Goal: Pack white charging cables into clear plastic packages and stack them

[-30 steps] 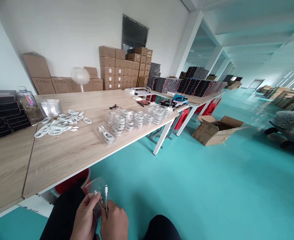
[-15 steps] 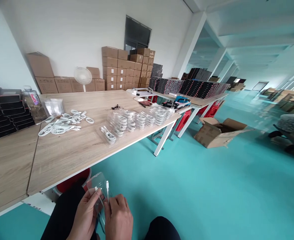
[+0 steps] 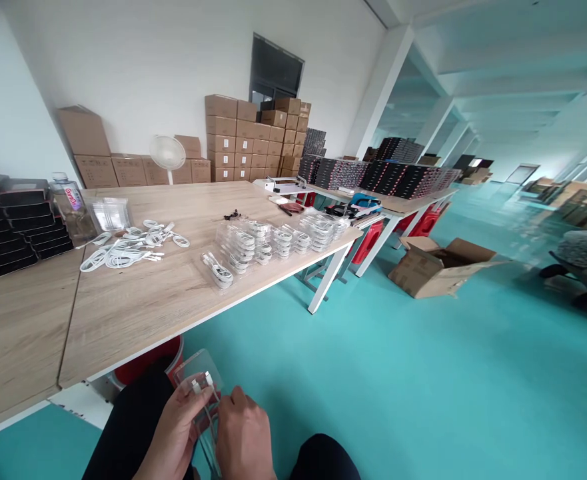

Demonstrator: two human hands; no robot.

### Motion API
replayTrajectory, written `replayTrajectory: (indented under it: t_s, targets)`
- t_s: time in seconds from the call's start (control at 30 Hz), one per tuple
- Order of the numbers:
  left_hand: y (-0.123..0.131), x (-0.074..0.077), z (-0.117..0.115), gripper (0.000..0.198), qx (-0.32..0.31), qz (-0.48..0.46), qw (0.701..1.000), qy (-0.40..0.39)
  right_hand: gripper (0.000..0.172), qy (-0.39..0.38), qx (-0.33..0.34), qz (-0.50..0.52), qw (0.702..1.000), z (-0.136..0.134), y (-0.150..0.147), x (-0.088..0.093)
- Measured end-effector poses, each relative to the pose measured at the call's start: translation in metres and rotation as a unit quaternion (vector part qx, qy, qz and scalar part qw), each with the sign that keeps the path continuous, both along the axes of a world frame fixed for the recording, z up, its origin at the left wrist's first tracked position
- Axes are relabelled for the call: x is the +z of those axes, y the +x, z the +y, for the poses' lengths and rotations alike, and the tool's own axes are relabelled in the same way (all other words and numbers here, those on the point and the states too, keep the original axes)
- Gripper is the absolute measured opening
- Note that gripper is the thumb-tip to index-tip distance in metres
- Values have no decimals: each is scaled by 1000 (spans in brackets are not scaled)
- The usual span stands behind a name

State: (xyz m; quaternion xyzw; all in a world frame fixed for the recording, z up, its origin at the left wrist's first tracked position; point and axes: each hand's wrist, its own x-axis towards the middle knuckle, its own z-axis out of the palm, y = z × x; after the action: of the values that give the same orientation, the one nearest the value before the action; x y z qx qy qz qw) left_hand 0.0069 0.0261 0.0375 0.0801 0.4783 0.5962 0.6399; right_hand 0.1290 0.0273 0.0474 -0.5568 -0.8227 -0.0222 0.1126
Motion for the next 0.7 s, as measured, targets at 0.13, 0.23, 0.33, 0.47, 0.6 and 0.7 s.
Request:
replayTrajectory:
  t_s: [0.13,0.23,0.33,0.47,0.6,0.7]
  targets:
    - [6,-8,1,44,1,31,1000,-4,22,26,14,-6,1000,-3,-2,-4]
    - [9,-9,-1,41,13,33,999,1,24,50,1,-4,999,-6,-4,-8]
    - [9,-7,-2,38,7,10,1000,11,24,56,-5,10,998,-12,-6,-11]
    - [-3,-3,2,34,17,-31,999,-8,16,-13,-22,109,994,-22,3,-19]
    - [-13,3,9,21,60,-47,996,-42,30,-95,-32,300,949,-27,28,-29]
    - [-12,8,11,14,59,-71,995,-45,51,-217,-54,481,848,-27,43,-36]
